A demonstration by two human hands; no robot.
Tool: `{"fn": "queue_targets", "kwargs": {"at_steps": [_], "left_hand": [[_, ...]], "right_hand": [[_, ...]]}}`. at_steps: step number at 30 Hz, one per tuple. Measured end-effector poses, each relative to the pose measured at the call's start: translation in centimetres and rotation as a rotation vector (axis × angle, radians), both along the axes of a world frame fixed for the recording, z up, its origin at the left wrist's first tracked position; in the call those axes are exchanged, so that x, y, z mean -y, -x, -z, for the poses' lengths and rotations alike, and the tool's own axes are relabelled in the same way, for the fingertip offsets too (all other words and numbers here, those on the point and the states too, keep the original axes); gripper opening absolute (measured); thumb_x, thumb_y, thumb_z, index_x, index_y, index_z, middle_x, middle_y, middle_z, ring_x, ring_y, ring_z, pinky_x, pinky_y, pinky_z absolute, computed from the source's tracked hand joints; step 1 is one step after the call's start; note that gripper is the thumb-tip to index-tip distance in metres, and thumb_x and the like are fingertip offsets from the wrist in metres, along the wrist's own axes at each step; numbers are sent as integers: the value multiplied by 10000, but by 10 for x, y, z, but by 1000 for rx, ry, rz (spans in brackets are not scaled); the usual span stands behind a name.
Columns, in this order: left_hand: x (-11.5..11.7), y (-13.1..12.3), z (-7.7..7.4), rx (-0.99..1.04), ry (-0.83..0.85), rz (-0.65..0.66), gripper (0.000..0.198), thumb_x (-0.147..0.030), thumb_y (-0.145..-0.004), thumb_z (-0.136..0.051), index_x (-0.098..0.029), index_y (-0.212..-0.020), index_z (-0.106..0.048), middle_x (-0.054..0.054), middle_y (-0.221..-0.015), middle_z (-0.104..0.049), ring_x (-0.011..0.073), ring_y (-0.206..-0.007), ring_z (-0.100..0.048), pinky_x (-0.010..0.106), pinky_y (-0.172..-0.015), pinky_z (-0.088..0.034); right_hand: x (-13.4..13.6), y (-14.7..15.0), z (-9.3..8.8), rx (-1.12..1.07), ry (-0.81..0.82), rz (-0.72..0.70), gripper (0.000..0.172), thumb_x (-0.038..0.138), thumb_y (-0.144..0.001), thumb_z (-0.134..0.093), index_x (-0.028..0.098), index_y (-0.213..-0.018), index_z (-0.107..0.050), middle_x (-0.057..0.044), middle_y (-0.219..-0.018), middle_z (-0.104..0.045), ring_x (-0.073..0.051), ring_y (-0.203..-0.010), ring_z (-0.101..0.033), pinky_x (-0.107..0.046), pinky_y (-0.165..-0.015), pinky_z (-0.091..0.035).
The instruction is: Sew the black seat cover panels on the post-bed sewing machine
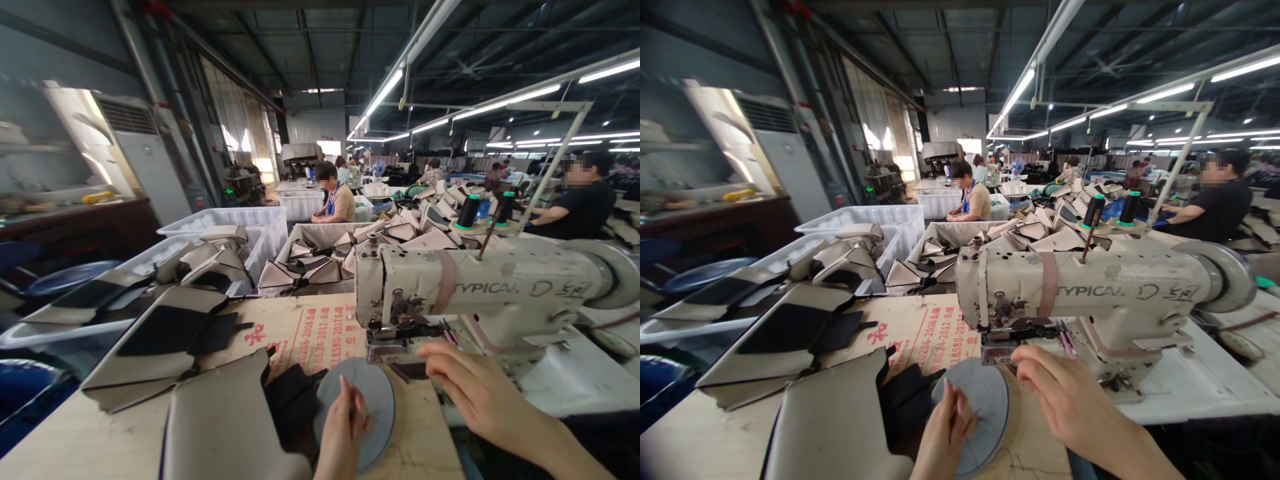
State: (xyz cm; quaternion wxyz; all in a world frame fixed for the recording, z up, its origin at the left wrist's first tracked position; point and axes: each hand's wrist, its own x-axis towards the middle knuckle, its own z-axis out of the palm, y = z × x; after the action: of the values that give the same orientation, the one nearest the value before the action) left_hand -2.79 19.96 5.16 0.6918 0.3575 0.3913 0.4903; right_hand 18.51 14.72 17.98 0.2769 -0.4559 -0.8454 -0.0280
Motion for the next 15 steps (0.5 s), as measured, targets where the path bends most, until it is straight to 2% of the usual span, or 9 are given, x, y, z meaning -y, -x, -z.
{"fn": "queue_targets", "kwargs": {"at_steps": [2,4,7,9,11,13,15], "left_hand": [[3,9,-8,-78,-75,-101,540,-690,-706,-466,-192,-501,-421,-47,-453,-401,97,-465,-407,232,-526,-393],[5,18,-16,-181,-131,-180,501,-661,-705,-499,-183,-556,-504,22,-663,-581,169,-727,-556,271,-702,-441],[2,25,-29,-248,-235,-246,462,-595,-746,-503,-182,-542,-530,86,-974,-643,239,-1092,-499,326,-945,-363],[-4,23,-38,-207,-318,-227,451,-559,-771,-500,-182,-524,-524,87,-1056,-633,239,-1158,-461,332,-1004,-312],[-11,15,-47,-140,-372,-150,430,-535,-793,-490,-178,-564,-560,78,-961,-661,222,-1056,-534,337,-999,-322],[-19,5,-52,-116,-385,-65,433,-515,-821,-465,-167,-592,-585,39,-709,-646,170,-784,-590,322,-929,-383],[-25,-5,-53,-144,-344,-48,439,-498,-828,-469,-154,-580,-580,-12,-541,-544,104,-546,-488,260,-757,-443]], "right_hand": [[0,-5,-3,-8,51,13,133,150,-922,-354,188,-990,-461,-22,-880,-607,-120,-751,-592,-233,-647,-425],[1,-10,-8,-61,13,77,108,158,-919,-383,190,-988,-460,11,-766,-597,-105,-640,-573,-228,-598,-404],[4,-14,-21,-140,-132,122,98,204,-894,-484,194,-991,-493,39,-677,-572,-82,-560,-543,-207,-570,-384],[5,-10,-31,-130,-197,84,131,258,-864,-556,195,-975,-524,53,-621,-551,-77,-516,-515,-208,-552,-366],[5,-1,-37,-133,-231,11,133,290,-846,-586,192,-925,-543,54,-606,-551,-76,-506,-503,-213,-548,-350],[1,12,-39,-160,-253,-37,90,278,-860,-566,191,-875,-545,44,-629,-577,-81,-528,-513,-220,-559,-342],[-6,26,-37,-96,-232,-37,74,271,-865,-551,198,-878,-545,38,-650,-599,-100,-558,-531,-238,-570,-336]]}}
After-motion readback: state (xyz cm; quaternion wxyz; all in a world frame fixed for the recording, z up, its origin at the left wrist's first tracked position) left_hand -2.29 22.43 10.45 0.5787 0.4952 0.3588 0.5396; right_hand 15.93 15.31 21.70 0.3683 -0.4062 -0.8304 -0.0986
